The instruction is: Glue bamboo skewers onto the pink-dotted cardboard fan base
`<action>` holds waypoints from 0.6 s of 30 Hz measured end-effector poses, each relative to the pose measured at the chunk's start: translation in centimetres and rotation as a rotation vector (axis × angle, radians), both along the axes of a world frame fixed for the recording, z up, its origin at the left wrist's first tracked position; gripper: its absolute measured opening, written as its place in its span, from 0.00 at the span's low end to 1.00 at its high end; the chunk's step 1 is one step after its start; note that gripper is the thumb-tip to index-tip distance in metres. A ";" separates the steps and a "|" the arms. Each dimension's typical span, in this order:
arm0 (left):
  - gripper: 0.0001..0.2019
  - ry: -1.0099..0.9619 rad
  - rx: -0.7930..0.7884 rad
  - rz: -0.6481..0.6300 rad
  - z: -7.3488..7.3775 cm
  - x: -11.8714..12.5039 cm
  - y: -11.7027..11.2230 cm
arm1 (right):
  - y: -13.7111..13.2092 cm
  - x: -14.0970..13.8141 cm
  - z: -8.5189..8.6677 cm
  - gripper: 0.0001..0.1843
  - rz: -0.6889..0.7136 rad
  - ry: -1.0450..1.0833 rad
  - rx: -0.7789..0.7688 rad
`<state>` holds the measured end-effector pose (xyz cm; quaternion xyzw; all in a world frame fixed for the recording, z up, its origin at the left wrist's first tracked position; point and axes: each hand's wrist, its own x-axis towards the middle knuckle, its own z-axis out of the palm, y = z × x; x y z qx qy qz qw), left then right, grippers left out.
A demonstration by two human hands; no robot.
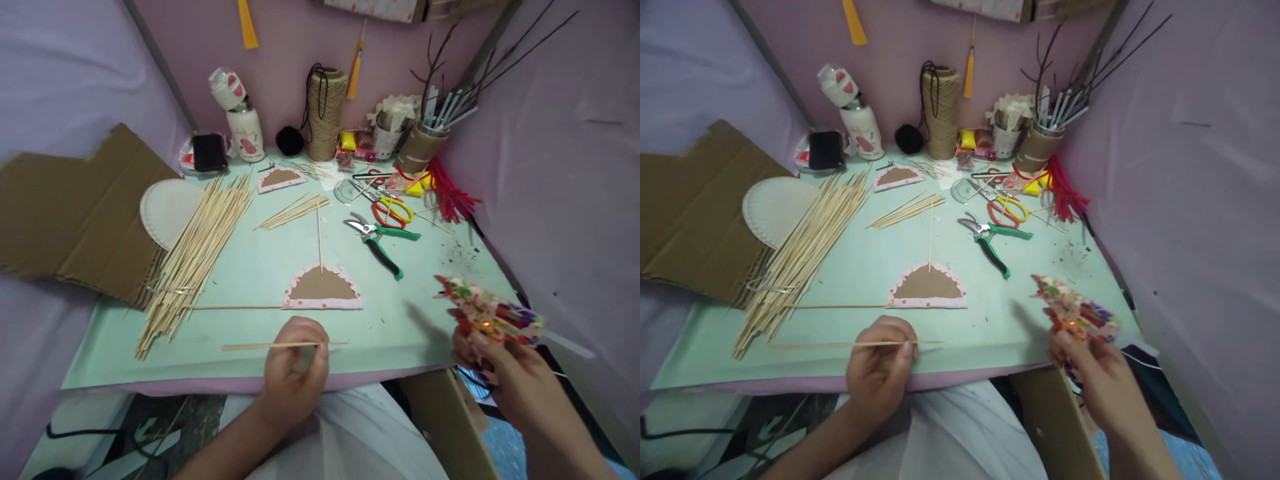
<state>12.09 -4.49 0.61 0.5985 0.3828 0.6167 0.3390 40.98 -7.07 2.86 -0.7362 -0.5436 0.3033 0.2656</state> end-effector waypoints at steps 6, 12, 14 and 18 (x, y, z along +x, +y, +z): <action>0.07 -0.110 -0.093 -0.136 -1.8 0.7 -1.1 | -0.3 -3.1 0.8 0.32 0.135 0.264 -0.209; 0.05 -0.244 -0.255 -0.157 -2.0 1.2 -1.4 | 0.2 -5.6 1.6 0.31 0.196 0.278 -0.350; 0.05 -0.256 -0.285 -0.166 -2.0 1.4 -1.5 | 0.5 -6.1 1.8 0.31 0.202 0.223 -0.355; 0.04 -0.259 -0.309 -0.180 -2.2 1.5 -1.5 | 0.7 -6.7 1.8 0.29 0.214 0.111 -0.361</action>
